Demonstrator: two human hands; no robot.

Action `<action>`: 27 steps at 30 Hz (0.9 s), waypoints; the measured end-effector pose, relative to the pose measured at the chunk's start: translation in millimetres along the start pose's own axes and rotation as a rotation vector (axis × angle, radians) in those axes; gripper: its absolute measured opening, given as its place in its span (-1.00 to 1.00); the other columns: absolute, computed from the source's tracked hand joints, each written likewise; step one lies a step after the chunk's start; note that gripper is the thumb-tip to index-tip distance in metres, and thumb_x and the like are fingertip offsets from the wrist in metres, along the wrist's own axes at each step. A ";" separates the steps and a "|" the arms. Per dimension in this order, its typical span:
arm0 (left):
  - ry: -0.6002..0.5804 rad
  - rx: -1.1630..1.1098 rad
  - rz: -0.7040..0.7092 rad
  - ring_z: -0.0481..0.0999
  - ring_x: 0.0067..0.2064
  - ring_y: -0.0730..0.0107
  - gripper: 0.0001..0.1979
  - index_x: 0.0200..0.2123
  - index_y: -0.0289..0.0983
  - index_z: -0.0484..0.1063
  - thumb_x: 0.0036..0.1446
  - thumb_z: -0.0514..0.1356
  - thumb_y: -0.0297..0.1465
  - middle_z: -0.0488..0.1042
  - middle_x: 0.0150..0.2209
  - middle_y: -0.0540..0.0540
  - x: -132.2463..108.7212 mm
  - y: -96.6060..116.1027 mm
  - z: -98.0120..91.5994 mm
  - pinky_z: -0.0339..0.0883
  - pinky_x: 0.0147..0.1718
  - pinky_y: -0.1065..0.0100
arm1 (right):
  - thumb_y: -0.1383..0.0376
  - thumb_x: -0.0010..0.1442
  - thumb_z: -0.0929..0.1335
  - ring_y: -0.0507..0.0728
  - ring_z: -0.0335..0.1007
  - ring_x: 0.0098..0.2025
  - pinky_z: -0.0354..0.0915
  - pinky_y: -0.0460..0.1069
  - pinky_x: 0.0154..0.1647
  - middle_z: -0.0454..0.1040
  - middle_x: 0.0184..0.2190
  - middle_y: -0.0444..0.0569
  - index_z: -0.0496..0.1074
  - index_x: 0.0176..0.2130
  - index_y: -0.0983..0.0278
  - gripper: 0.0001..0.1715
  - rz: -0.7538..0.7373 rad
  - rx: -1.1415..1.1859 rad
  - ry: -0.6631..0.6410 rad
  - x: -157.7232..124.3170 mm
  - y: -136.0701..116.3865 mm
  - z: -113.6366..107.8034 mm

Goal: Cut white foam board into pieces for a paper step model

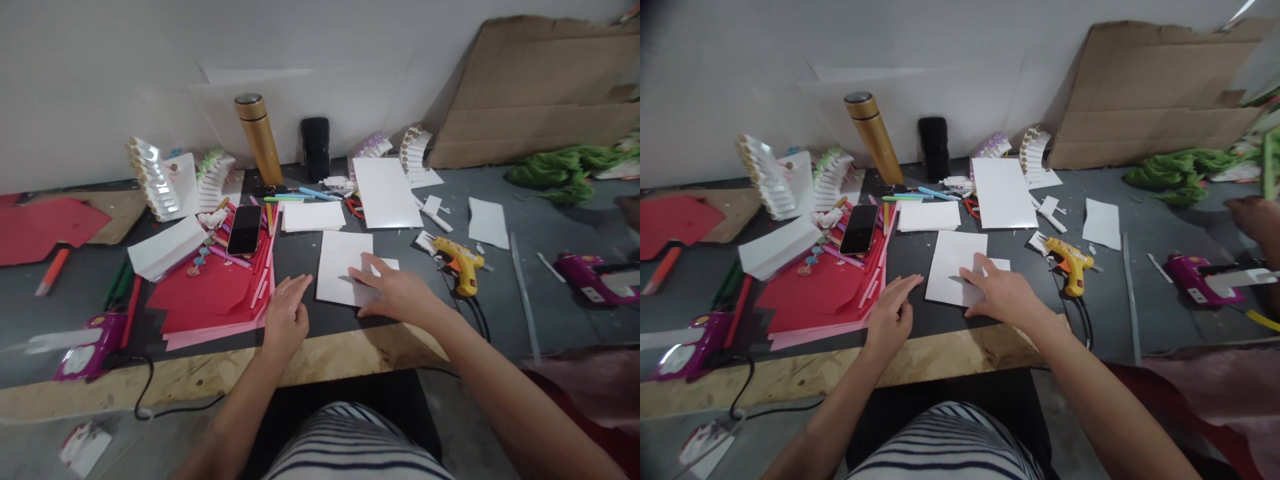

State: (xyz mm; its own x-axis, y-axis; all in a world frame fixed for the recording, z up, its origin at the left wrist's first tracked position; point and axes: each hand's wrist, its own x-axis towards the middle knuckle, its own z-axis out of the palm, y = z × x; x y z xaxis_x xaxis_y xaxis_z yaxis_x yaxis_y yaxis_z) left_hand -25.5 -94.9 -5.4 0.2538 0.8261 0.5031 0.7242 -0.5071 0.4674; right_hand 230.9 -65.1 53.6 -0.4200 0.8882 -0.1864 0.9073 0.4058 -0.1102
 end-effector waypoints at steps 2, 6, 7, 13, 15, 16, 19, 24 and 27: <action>0.012 0.006 -0.009 0.47 0.17 0.25 -0.39 0.21 -0.25 0.32 0.10 -0.03 -0.70 0.52 0.11 -0.18 0.2 2.5 -0.6 0.35 0.19 0.00 | -0.13 0.01 0.48 0.36 0.54 -0.02 0.49 0.13 -0.17 0.08 0.41 0.13 0.26 0.30 -0.01 -0.06 -0.001 -0.003 0.007 0.1 0.1 -0.3; -0.112 0.077 0.160 0.30 0.31 0.16 -0.52 0.21 -0.27 0.29 0.24 0.03 -0.58 0.40 0.22 -0.22 4.0 11.7 1.8 0.24 0.25 -0.07 | -0.11 0.00 0.49 0.36 0.55 -0.04 0.49 0.14 -0.15 0.09 0.40 0.12 0.27 0.30 0.00 -0.06 -0.010 0.009 0.028 0.2 1.0 1.9; -0.150 0.099 0.202 0.28 0.33 0.13 -0.56 0.21 -0.31 0.30 0.27 0.06 -0.53 0.38 0.24 -0.25 5.2 13.9 3.2 0.23 0.26 -0.07 | -0.11 0.00 0.49 0.36 0.55 -0.04 0.49 0.16 -0.14 0.09 0.40 0.11 0.27 0.30 0.00 -0.05 -0.012 0.014 0.035 0.3 1.3 3.5; -0.250 0.192 0.295 0.29 0.32 0.07 -0.61 0.16 -0.43 0.35 0.32 0.11 -0.39 0.37 0.23 -0.35 9.9 17.9 9.5 0.35 0.20 0.04 | -0.12 0.02 0.48 0.35 0.55 -0.05 0.48 0.18 -0.13 0.08 0.40 0.13 0.29 0.28 0.02 -0.09 -0.042 0.078 0.064 -1.2 6.8 8.8; -0.237 0.208 0.309 0.33 0.30 0.06 -0.63 0.13 -0.45 0.38 0.32 0.12 -0.38 0.40 0.21 -0.36 10.9 17.8 9.7 0.37 0.19 0.07 | -0.08 0.14 0.41 0.31 0.54 -0.04 0.47 0.13 -0.12 0.16 0.37 0.10 0.37 0.22 0.07 -0.28 -0.024 0.150 0.129 -3.1 13.9 5.3; -0.225 0.214 0.319 0.35 0.28 0.06 -0.63 0.11 -0.45 0.39 0.32 0.12 -0.38 0.42 0.19 -0.36 11.4 17.9 9.8 0.39 0.18 0.08 | -0.03 0.24 0.35 0.28 0.54 -0.03 0.46 0.10 -0.11 0.24 0.33 0.11 0.40 0.19 0.12 -0.40 0.019 0.185 0.189 -4.1 18.7 3.0; -0.203 0.227 0.331 0.38 0.26 0.08 -0.66 0.09 -0.43 0.43 0.32 0.12 -0.38 0.46 0.16 -0.33 12.4 18.1 11.3 0.42 0.16 0.12 | 0.13 0.39 0.15 0.28 0.52 -0.06 0.42 0.09 -0.12 0.46 0.08 0.20 0.43 0.14 0.27 -0.49 0.261 0.193 0.374 -5.9 34.3 -1.6; -0.220 0.284 0.327 0.41 0.24 0.09 -0.69 0.05 -0.42 0.48 0.33 0.09 -0.43 0.46 0.16 -0.33 13.5 16.1 16.6 0.45 0.12 0.15 | 0.20 0.33 0.18 0.34 0.49 -0.12 0.38 0.13 -0.18 0.39 -0.01 0.33 0.34 0.18 0.40 -0.47 0.483 0.077 0.395 -8.3 46.2 8.6; -0.231 0.323 0.373 0.41 0.23 0.07 -0.69 0.03 -0.47 0.48 0.33 0.08 -0.45 0.46 0.15 -0.36 14.5 14.1 18.1 0.44 0.13 0.16 | 0.28 0.33 0.17 0.33 0.46 -0.10 0.36 0.13 -0.13 0.40 -0.04 0.31 0.37 0.12 0.41 -0.53 0.454 0.054 0.407 -13.3 43.5 17.1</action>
State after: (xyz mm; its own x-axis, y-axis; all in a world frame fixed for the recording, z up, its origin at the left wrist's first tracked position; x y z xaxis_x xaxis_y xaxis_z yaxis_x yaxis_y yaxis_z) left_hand -0.1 -85.6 -4.7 0.6392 0.6556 0.4020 0.7089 -0.7050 0.0226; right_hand 275.6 -63.0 34.6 0.0604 0.9851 0.1609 0.9867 -0.0346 -0.1586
